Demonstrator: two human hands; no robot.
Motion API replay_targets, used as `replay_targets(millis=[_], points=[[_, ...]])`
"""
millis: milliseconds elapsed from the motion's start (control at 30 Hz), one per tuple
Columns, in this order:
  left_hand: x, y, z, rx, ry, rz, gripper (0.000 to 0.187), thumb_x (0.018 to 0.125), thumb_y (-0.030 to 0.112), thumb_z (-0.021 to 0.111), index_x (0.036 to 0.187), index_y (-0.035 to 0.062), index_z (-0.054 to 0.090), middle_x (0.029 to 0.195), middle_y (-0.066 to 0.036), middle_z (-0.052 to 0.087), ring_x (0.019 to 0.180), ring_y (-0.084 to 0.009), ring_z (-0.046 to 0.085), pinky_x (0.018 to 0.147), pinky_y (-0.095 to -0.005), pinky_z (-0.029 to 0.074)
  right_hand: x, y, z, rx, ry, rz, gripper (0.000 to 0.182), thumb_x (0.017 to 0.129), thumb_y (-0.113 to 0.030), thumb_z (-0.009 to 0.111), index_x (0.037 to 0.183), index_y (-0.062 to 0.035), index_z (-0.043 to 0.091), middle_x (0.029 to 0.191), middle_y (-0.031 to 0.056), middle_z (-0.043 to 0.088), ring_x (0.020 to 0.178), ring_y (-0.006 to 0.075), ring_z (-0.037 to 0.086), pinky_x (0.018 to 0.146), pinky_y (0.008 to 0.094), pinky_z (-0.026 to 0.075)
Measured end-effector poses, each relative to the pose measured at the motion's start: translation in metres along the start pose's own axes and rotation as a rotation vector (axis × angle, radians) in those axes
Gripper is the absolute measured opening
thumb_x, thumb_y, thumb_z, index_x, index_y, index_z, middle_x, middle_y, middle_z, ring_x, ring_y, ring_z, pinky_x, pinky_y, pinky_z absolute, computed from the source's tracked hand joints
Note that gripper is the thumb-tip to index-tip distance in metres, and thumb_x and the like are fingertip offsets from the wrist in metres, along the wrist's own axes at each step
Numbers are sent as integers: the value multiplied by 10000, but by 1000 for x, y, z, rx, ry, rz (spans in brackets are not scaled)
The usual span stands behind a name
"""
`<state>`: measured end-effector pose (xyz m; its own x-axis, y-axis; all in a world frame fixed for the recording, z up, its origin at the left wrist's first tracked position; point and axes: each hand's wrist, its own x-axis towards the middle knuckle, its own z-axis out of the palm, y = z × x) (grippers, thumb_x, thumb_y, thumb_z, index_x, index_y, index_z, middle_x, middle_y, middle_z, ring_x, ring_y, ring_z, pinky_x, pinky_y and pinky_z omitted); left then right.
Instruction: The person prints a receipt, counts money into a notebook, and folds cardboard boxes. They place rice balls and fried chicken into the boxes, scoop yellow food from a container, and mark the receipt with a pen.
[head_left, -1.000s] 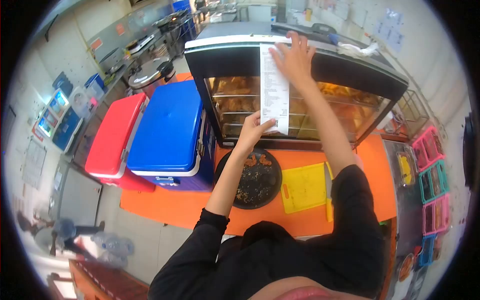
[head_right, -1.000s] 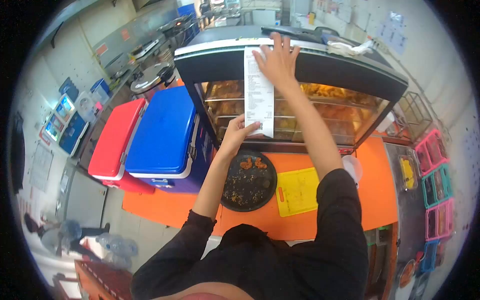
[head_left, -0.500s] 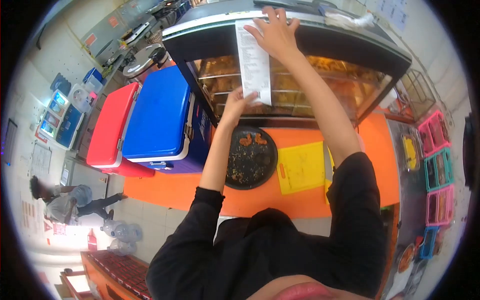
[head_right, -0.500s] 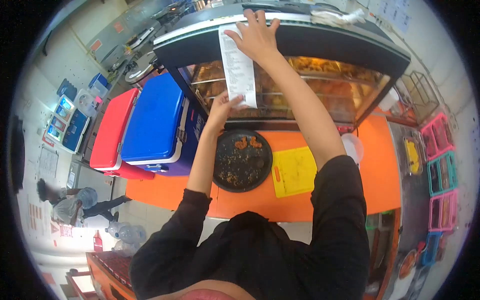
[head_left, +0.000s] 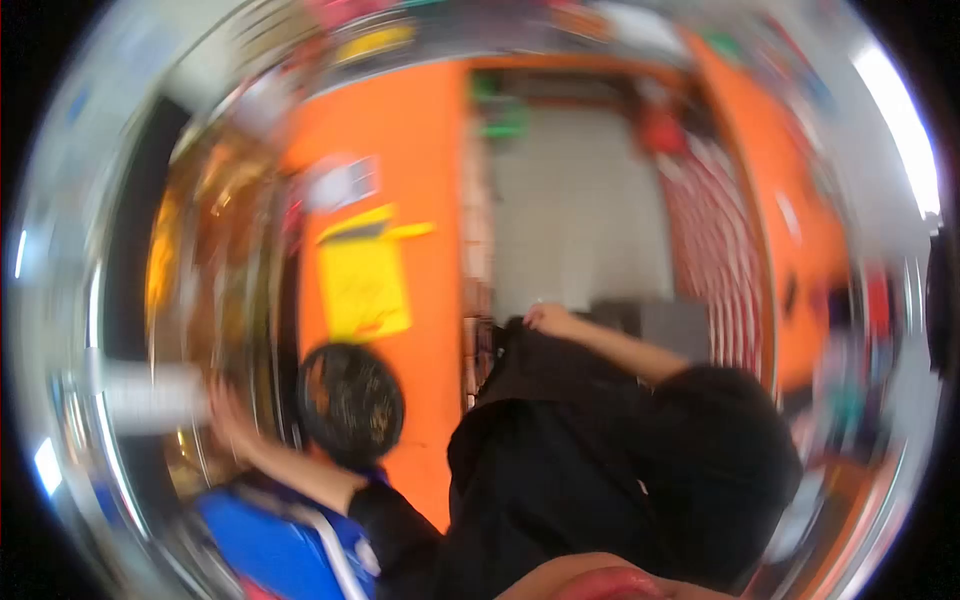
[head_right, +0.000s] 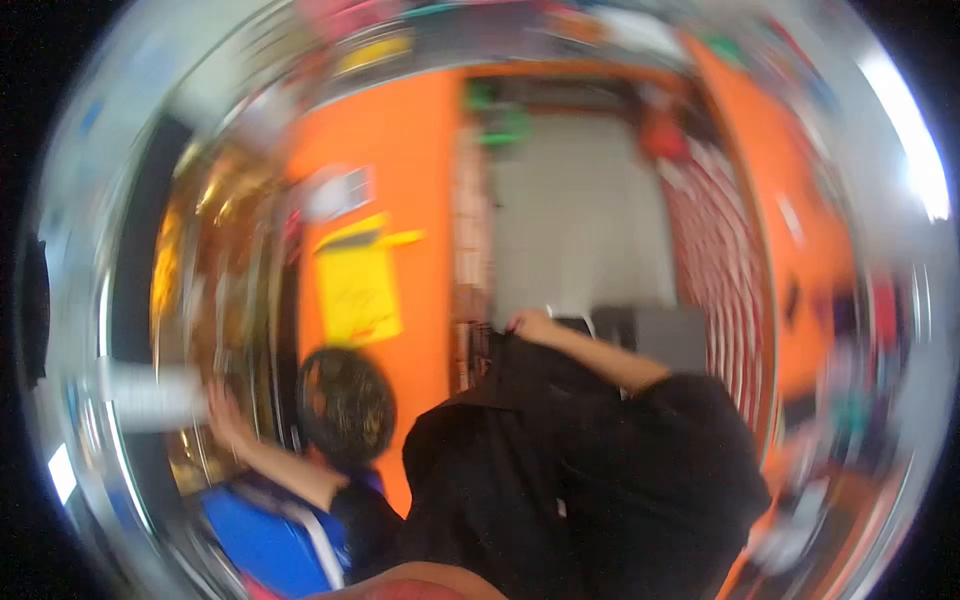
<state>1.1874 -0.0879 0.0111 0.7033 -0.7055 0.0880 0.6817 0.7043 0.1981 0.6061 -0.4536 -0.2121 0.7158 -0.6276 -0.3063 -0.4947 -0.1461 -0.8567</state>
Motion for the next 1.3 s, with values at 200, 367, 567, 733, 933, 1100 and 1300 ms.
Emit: replay_targets(millis=[200, 367, 567, 733, 933, 1100, 1300], points=[[53, -119, -43, 1035, 669, 444, 331, 881, 162, 592, 1191, 55, 633, 1239, -105, 619, 1116, -240, 599, 815, -326, 481, -268, 182, -147, -275, 1061, 704, 230, 802, -242, 584, 876, -46, 680, 863, 202, 672, 826, 361, 655, 738, 464, 496], [113, -305, -21, 1202, 364, 63, 331, 880, 232, 581, 1148, 41, 616, 1206, -123, 611, 1065, -231, 573, 818, -335, 431, -385, 250, -191, -140, 1268, 897, 216, 780, -233, 601, 831, -52, 707, 821, 172, 682, 827, 321, 659, 740, 435, 491], [154, -523, 23, 1440, -198, -336, 346, 915, 226, 552, 1212, 49, 559, 1244, -99, 569, 1104, -238, 545, 919, -380, 402, -377, 281, -209, 94, 1241, 917, 247, 786, -263, 616, 879, -60, 720, 831, 129, 696, 801, 259, 666, 745, 398, 502], [140, -725, 9, 1362, -505, -741, 314, 944, 231, 561, 1212, 67, 561, 1148, -65, 601, 1046, -197, 555, 867, -322, 422, -365, 342, -217, 44, 1182, 920, 258, 809, -268, 585, 875, -47, 701, 832, 166, 680, 789, 319, 655, 716, 440, 502], [135, -903, 0, 1374, -688, -939, 328, 887, 258, 668, 1166, 106, 587, 1135, -44, 608, 1031, -172, 565, 872, -328, 430, -357, 391, -227, -41, 1477, 1257, 248, 804, -253, 585, 822, -25, 681, 814, 235, 657, 809, 398, 639, 761, 509, 491], [147, -1024, 34, 1607, -353, -1172, 306, 915, 181, 634, 1195, 67, 583, 1091, -43, 624, 945, -173, 601, 779, -299, 479, -355, 360, -236, 138, 1604, 1432, 202, 797, -220, 592, 809, -49, 700, 821, 216, 667, 837, 392, 637, 786, 490, 495], [166, -1182, 60, 1550, -713, -1061, 258, 912, 296, 630, 1108, 128, 644, 1067, 21, 626, 951, -144, 573, 810, -343, 404, -344, 311, -243, 513, 1960, 1195, 228, 804, -220, 579, 855, -46, 719, 794, 167, 679, 789, 317, 661, 734, 409, 510]])
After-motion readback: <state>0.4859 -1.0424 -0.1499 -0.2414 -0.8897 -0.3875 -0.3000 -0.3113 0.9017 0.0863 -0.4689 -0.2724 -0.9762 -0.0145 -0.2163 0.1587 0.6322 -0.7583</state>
